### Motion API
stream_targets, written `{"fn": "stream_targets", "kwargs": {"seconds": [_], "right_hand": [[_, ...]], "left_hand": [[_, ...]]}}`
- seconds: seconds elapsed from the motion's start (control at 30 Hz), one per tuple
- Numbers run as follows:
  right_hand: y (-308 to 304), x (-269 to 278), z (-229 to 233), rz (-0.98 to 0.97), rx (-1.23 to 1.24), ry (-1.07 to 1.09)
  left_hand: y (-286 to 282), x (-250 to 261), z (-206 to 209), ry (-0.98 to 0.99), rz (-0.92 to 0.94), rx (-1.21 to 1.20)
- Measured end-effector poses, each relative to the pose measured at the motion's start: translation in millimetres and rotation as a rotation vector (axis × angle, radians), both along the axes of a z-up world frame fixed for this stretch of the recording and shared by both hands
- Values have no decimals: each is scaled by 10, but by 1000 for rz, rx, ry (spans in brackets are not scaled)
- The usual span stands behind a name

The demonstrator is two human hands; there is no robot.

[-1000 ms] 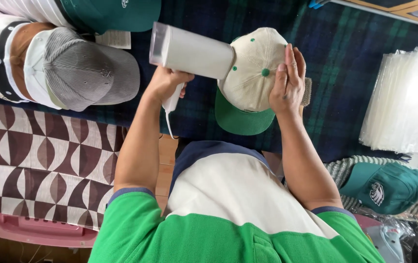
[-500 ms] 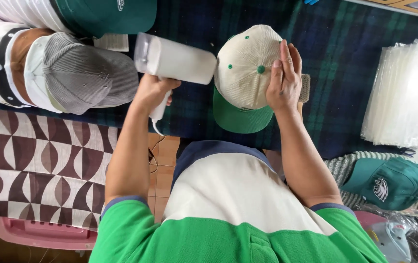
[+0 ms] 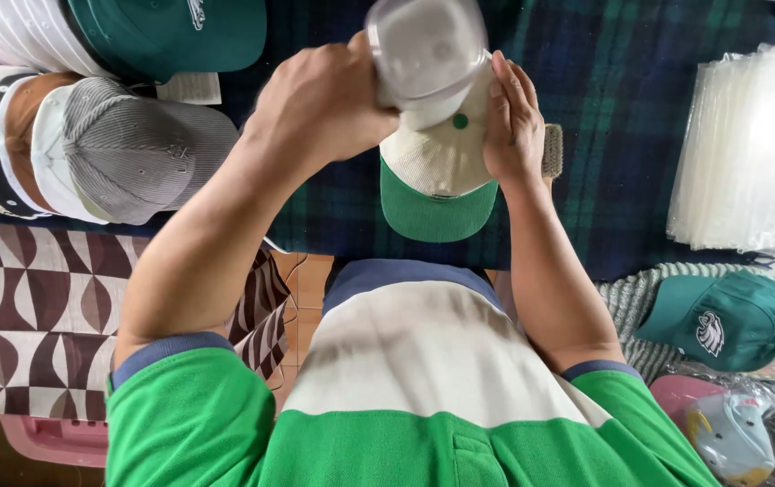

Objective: Cleaning and reshaping a baseball cap using a wooden brush and a handheld steamer.

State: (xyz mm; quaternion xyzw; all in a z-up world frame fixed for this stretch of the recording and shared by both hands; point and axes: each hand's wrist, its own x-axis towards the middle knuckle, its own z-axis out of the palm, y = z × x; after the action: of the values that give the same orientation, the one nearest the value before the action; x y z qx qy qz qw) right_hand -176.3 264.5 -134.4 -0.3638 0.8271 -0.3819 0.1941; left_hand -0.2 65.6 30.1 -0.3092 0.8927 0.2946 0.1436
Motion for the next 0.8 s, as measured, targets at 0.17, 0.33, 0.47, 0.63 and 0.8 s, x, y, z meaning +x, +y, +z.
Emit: {"fn": "stream_targets", "kwargs": {"seconds": [0.17,0.33,0.47,0.63,0.8], "right_hand": [[-26,-22,-14,-4,0,29],[-50,23,-57,-127,-438,-253],[-15,-12,-310,-140,-698,-556],[165,-147,-640,-192,-528,-334],[114,-120,-616,-287,-323,-187]], "left_hand": [[-101,-403,-111,76,-167,-69],[-145,-701,-332,451,-391,-266],[-139,-721,-304,403,-389,-250],[-137,-800,-223,298,-405,-192],[-146,-820,-167,209,-412,-150]]}}
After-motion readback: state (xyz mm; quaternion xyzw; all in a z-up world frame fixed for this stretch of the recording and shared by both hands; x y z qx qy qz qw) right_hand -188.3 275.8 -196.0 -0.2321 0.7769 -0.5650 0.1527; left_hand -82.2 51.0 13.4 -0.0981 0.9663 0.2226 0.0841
